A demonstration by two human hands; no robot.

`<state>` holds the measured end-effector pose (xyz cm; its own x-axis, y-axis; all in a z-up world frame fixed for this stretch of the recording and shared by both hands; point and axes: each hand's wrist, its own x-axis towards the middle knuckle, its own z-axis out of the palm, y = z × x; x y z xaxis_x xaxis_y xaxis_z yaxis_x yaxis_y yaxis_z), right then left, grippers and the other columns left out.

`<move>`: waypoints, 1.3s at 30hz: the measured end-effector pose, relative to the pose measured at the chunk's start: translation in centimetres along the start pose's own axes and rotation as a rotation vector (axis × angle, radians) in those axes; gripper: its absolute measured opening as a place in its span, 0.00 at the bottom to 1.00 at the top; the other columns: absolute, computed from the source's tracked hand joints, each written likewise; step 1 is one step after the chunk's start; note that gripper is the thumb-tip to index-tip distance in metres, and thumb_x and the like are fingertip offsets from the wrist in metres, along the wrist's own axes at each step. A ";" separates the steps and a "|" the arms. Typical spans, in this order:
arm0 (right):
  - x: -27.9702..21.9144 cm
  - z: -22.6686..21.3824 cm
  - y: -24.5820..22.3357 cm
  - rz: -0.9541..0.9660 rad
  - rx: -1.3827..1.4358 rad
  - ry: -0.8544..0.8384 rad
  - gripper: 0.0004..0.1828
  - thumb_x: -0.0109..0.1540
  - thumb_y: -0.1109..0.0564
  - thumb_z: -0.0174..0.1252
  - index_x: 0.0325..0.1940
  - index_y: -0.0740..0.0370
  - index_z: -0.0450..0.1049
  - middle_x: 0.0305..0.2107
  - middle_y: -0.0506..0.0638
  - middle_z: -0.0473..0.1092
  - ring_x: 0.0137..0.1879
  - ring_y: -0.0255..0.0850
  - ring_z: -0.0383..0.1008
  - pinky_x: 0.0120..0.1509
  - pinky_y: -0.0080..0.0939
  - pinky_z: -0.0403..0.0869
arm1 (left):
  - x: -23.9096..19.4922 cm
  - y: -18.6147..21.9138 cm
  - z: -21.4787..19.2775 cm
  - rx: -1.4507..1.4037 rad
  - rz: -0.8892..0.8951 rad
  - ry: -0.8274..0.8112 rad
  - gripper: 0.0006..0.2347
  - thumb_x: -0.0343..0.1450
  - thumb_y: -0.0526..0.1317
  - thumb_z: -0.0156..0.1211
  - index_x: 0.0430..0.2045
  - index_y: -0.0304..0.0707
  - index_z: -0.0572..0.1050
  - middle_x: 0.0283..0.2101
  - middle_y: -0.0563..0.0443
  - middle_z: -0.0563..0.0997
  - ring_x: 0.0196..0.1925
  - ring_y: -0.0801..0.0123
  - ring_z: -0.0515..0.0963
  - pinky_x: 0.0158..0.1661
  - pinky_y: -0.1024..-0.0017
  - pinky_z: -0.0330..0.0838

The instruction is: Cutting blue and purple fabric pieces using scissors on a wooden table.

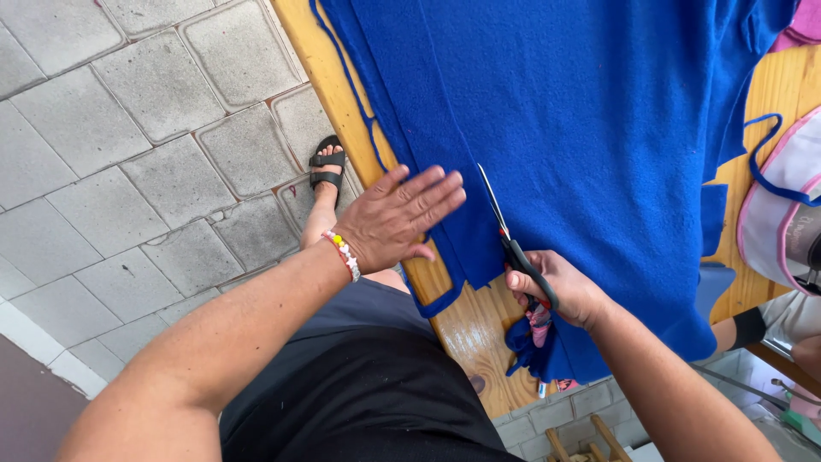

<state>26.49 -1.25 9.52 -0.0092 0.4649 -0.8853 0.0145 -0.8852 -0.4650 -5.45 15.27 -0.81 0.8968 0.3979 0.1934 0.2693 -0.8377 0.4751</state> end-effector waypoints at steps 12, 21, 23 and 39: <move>0.1 0.0 -0.2 0.018 -0.039 0.048 0.25 0.61 0.50 0.88 0.25 0.70 0.82 0.14 0.58 0.76 0.20 0.44 0.78 0.27 0.38 0.68 | -0.8 -0.8 0.9 -0.065 0.267 0.010 0.45 0.81 0.73 0.31 0.92 0.42 0.56 0.95 0.48 0.56 0.96 0.56 0.53 0.92 0.50 0.41; 2.2 -0.6 -0.3 0.002 -0.059 0.051 0.25 0.61 0.50 0.87 0.24 0.71 0.82 0.12 0.58 0.74 0.19 0.44 0.77 0.28 0.38 0.67 | -0.9 -1.3 1.3 -0.082 0.306 0.005 0.44 0.82 0.72 0.34 0.92 0.40 0.55 0.95 0.45 0.55 0.96 0.53 0.53 0.91 0.48 0.42; 2.3 -0.7 -0.2 0.016 -0.048 0.060 0.25 0.61 0.51 0.87 0.24 0.70 0.82 0.12 0.58 0.74 0.18 0.43 0.76 0.27 0.38 0.68 | -0.8 -1.3 1.3 -0.079 0.307 0.007 0.44 0.83 0.72 0.34 0.92 0.40 0.55 0.95 0.45 0.55 0.96 0.53 0.53 0.92 0.48 0.42; 3.6 -0.2 -0.3 0.030 -0.051 0.081 0.25 0.62 0.49 0.87 0.27 0.72 0.84 0.13 0.58 0.76 0.18 0.43 0.79 0.28 0.38 0.68 | -0.7 -1.5 0.6 -0.093 0.318 0.041 0.43 0.84 0.71 0.34 0.91 0.39 0.57 0.94 0.43 0.58 0.96 0.52 0.55 0.91 0.48 0.43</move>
<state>26.61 0.64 6.47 0.0732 0.4397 -0.8951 0.0642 -0.8978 -0.4358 -6.29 15.97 -2.17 0.9153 0.1387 0.3782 -0.0566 -0.8853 0.4616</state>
